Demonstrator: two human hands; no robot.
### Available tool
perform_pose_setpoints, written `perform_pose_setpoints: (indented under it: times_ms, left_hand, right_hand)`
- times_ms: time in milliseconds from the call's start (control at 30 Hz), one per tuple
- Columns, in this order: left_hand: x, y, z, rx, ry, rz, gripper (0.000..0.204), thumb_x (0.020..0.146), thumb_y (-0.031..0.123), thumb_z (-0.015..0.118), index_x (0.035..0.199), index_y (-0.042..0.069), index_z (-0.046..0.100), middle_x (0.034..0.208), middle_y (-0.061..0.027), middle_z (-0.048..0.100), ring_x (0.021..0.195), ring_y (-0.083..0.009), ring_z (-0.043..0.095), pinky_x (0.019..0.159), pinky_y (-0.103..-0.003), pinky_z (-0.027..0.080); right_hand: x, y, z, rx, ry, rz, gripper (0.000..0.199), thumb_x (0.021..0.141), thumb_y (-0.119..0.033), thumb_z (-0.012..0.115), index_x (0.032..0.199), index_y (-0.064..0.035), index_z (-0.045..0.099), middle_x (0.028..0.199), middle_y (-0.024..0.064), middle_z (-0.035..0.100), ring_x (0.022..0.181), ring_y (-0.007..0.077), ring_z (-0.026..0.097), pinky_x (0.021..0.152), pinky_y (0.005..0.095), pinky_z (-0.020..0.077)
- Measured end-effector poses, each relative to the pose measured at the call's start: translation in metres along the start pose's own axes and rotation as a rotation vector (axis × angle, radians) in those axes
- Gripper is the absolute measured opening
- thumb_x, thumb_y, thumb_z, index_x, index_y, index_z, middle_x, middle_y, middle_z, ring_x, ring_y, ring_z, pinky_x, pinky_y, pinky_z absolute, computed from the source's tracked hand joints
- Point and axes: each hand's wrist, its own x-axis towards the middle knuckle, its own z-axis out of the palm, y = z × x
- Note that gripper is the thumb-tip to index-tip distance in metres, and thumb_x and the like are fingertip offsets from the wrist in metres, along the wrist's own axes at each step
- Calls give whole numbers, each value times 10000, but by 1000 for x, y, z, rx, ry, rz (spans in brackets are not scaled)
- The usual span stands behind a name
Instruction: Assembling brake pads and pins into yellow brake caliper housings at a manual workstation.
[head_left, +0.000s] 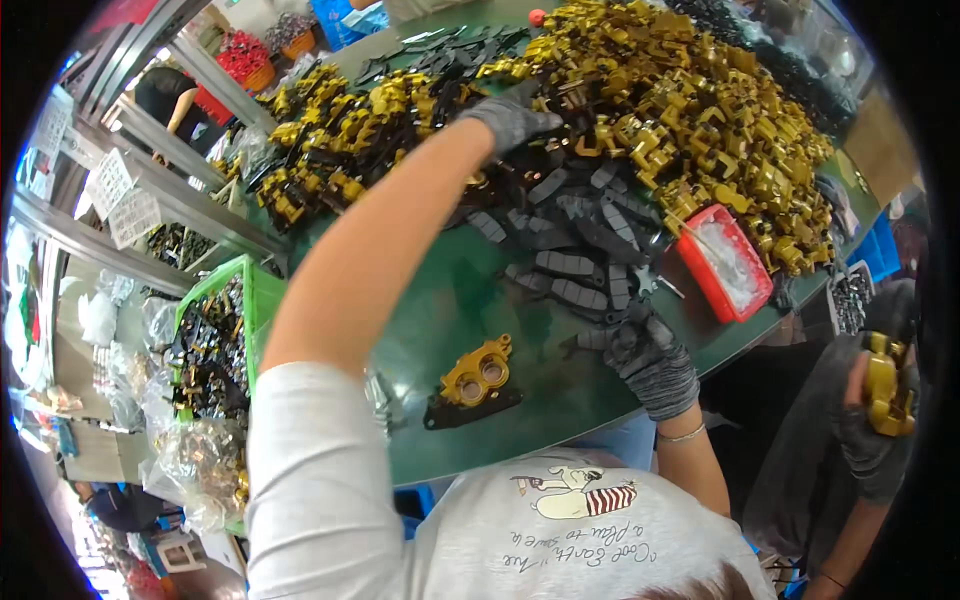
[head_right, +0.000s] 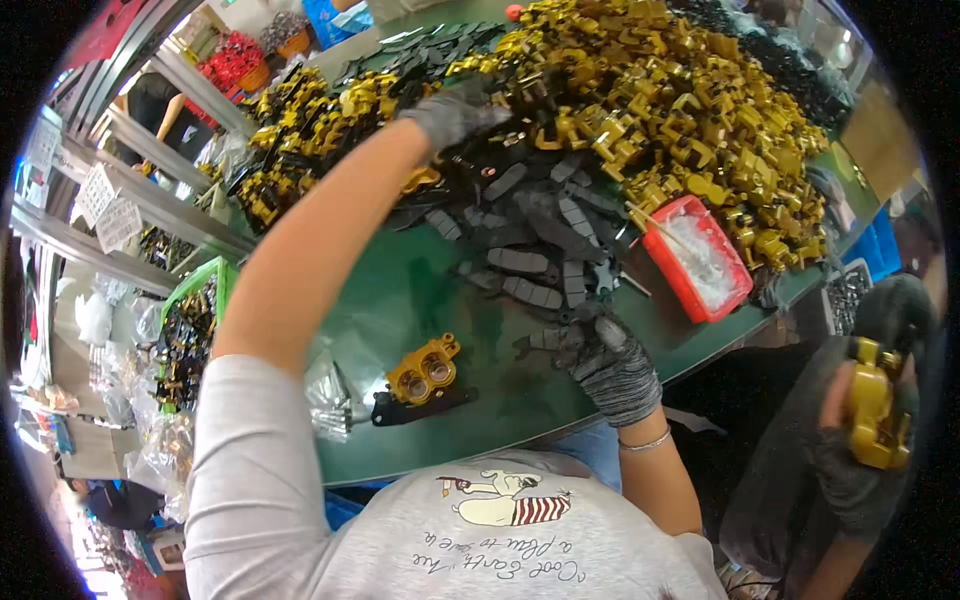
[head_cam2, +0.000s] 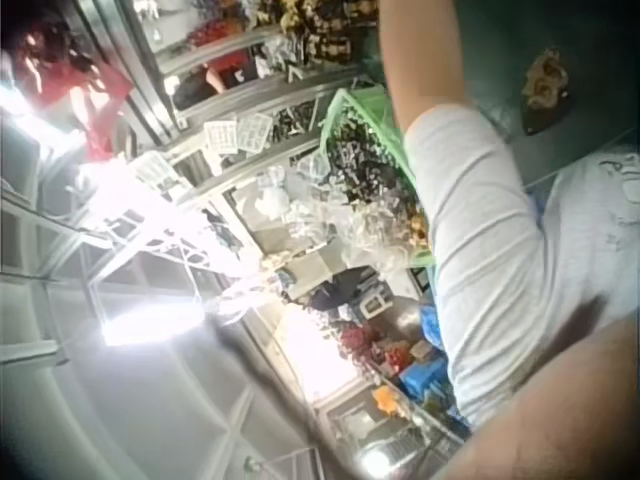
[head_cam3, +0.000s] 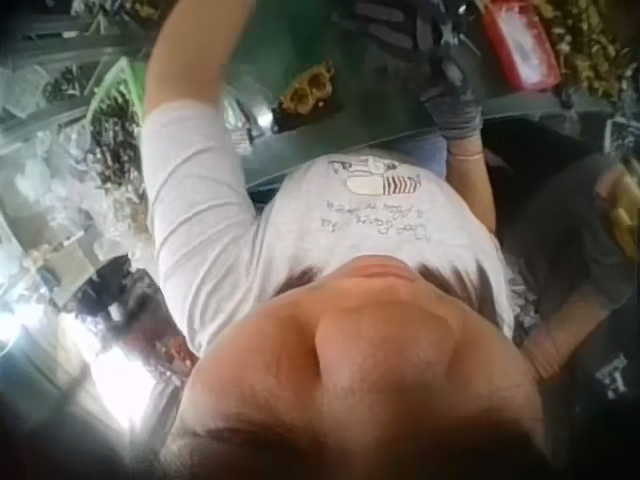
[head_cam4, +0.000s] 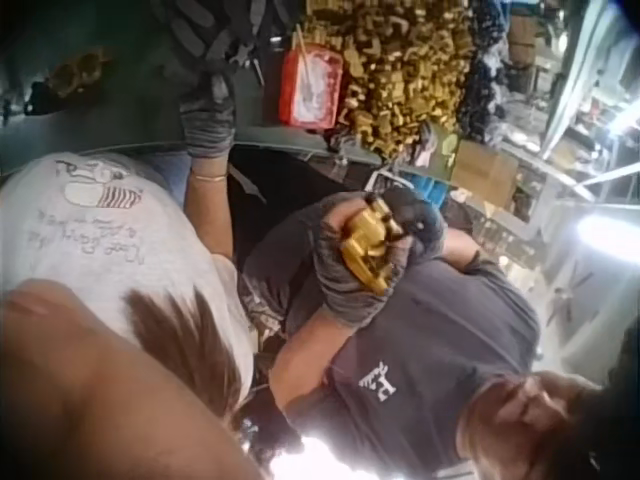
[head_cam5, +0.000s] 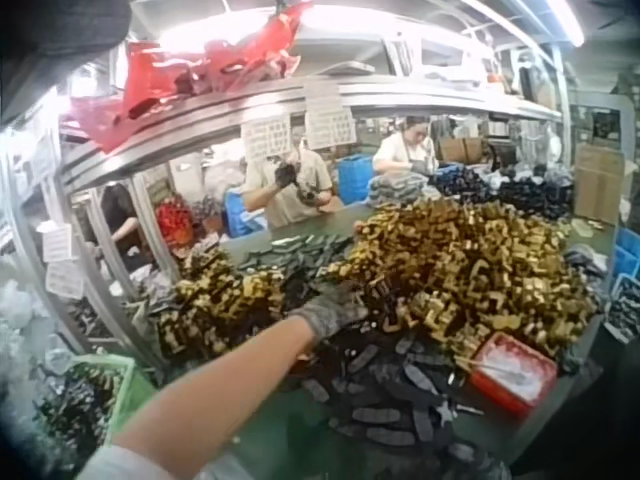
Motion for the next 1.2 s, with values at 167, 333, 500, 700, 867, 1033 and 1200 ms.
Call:
perform_pose_setpoints:
  times_ms: [167,333,500,700,867,1033,1200]
  left_hand:
    - [-168,-16,-131,20,-260,325,595,818,393,667,1319,133,480,1251,-113,548,1106,-200,544,950,-322,423]
    - [-366,-79,-249,269,85,-339,480,875,231,621,1318,117,477,1265,-57,539,1163,-172,496,969,-296,422]
    - [-485,-127,-226,839,215,-919,546,854,285,651,1337,126,453,1274,-61,538,1163,-181,485,981,-326,401]
    - [-518,-180,-226,334,229,-809,638,812,316,691,1359,126,424,1276,-82,539,1157,-203,487,980,-342,388]
    - [-487,-183,-218,202,265,-874,664,781,293,721,1356,129,433,1247,-106,553,1111,-201,512,967,-335,394]
    - [-487,-236,-234,333,446,-911,744,699,236,783,1352,139,441,1168,-104,605,1012,-209,573,893,-330,453]
    - [-479,-191,-212,-129,575,-803,745,698,177,791,1346,76,437,1125,-60,608,1007,-144,559,868,-292,470]
  right_hand:
    - [5,5,-103,-1487,35,-288,305,981,-189,321,1227,-69,454,1187,80,510,1124,222,464,909,362,398]
    - [-3,-16,-14,-169,-211,-109,400,979,-231,340,1331,-43,374,1302,95,451,1144,219,446,980,356,343]
    - [13,-21,-26,-50,-422,106,384,947,-254,443,1273,-51,432,1089,71,531,1013,197,475,961,355,373]
    - [13,-13,-23,-149,-361,11,338,924,-220,500,1211,-46,459,985,49,510,937,177,465,902,321,385]
    - [9,-18,-18,-158,-251,-37,276,918,-195,509,1151,-50,480,922,35,484,863,160,446,852,314,390]
    - [9,-11,-1,-137,-138,-84,202,912,-157,521,1083,-56,486,804,-1,379,780,142,403,775,286,396]
    - [10,-15,-23,-352,226,-209,221,905,-169,530,1097,-69,487,806,0,386,766,142,394,775,294,399]
